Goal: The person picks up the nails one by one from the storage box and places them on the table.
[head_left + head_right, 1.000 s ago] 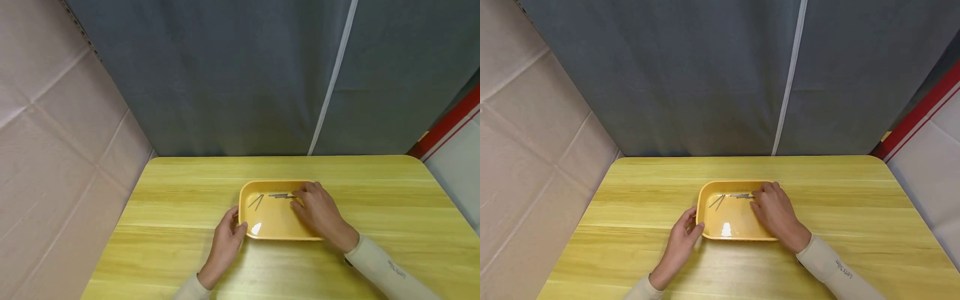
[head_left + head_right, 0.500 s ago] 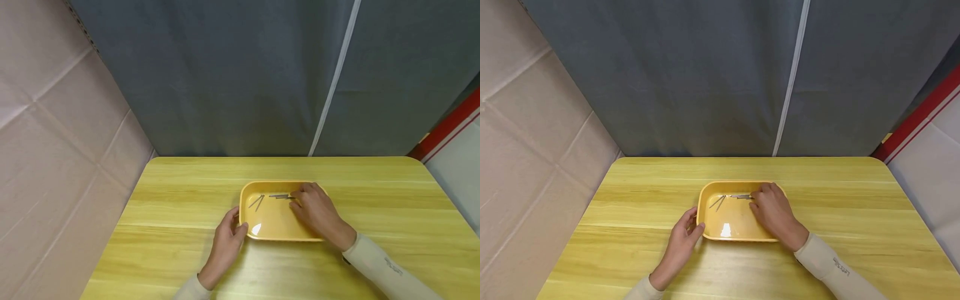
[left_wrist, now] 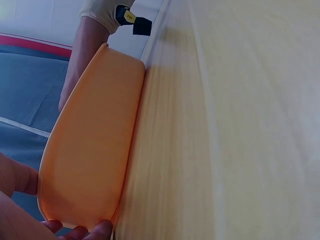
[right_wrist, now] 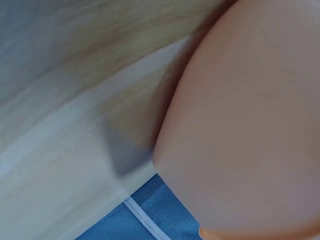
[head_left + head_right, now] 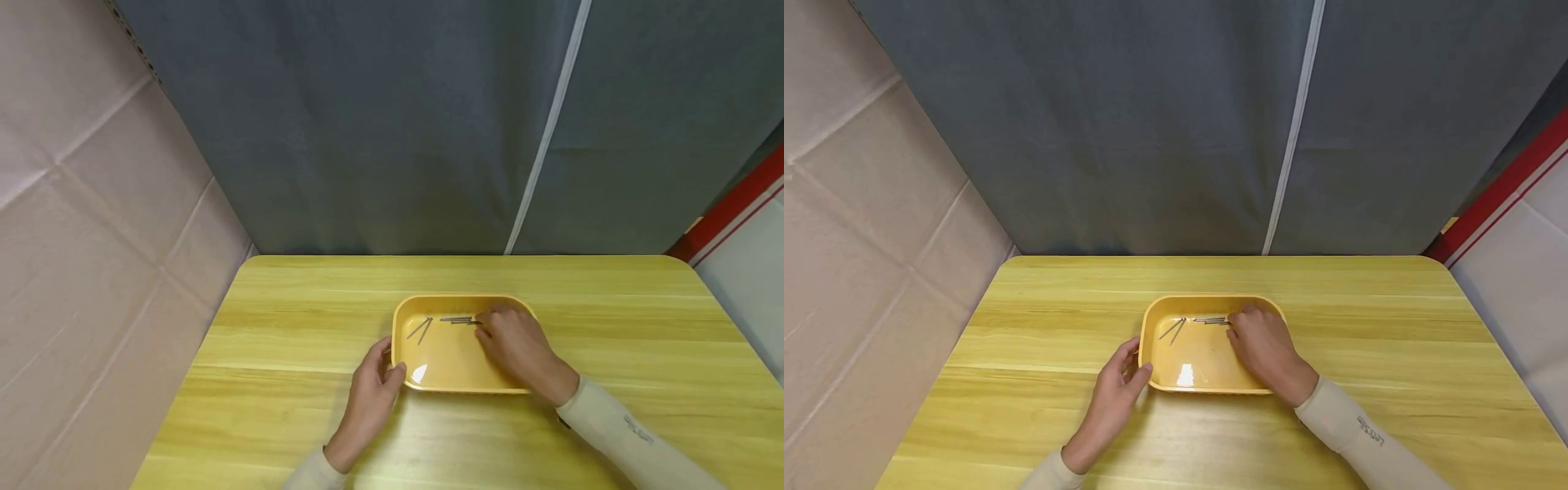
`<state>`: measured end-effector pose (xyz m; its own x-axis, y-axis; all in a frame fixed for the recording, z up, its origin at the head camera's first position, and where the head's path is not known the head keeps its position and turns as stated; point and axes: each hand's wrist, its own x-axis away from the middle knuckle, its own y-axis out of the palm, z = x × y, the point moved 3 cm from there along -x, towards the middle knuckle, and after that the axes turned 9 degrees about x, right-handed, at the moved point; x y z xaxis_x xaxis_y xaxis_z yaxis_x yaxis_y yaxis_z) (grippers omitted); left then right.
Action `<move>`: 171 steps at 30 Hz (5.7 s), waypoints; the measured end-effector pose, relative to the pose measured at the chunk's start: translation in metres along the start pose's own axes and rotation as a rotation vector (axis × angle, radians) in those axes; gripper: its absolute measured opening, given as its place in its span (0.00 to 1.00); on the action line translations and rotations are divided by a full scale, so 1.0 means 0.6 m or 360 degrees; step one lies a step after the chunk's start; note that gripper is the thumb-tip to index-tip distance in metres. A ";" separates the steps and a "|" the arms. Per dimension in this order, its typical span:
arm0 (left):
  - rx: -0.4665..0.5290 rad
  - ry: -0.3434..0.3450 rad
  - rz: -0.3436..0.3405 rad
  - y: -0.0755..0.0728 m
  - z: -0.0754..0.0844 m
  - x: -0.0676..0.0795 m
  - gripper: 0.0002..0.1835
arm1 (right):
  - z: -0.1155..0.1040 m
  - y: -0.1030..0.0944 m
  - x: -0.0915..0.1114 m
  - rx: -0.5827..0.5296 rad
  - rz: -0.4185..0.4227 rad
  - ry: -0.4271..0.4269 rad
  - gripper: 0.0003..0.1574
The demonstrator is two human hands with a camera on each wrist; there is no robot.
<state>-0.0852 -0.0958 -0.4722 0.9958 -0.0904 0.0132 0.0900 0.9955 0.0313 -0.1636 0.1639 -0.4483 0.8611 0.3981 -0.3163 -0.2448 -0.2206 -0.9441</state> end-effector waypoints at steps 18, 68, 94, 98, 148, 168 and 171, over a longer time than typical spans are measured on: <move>0.0036 0.0014 -0.0028 0.003 -0.003 -0.002 0.32 | 0.008 0.011 -0.005 0.0091 -0.0063 0.0044 0.17; 0.0014 0.0009 -0.0040 0.005 -0.004 -0.002 0.32 | 0.005 0.008 0.007 0.0387 0.0020 -0.0132 0.14; 0.0012 0.0000 -0.0010 0.003 -0.006 -0.003 0.31 | -0.009 0.000 0.006 0.0310 0.0134 -0.0310 0.09; 0.0014 -0.0004 -0.0010 0.004 -0.007 -0.004 0.31 | -0.008 0.002 0.008 0.0308 0.0147 -0.0345 0.07; 0.0025 0.0014 -0.0008 0.002 -0.010 -0.014 0.31 | -0.027 -0.039 0.000 0.0451 0.0218 -0.0497 0.06; 0.0024 0.0008 -0.0004 -0.001 -0.011 -0.016 0.31 | -0.031 -0.051 0.011 0.0473 0.0292 -0.0494 0.06; 0.0031 0.0014 -0.0007 -0.001 -0.011 -0.016 0.31 | -0.032 -0.053 0.014 0.0498 0.0269 -0.0476 0.07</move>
<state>-0.0950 -0.0952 -0.4788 0.9955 -0.0945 0.0043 0.0942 0.9942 0.0510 -0.1398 0.1569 -0.4192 0.6422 0.6293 -0.4377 -0.5330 -0.0438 -0.8450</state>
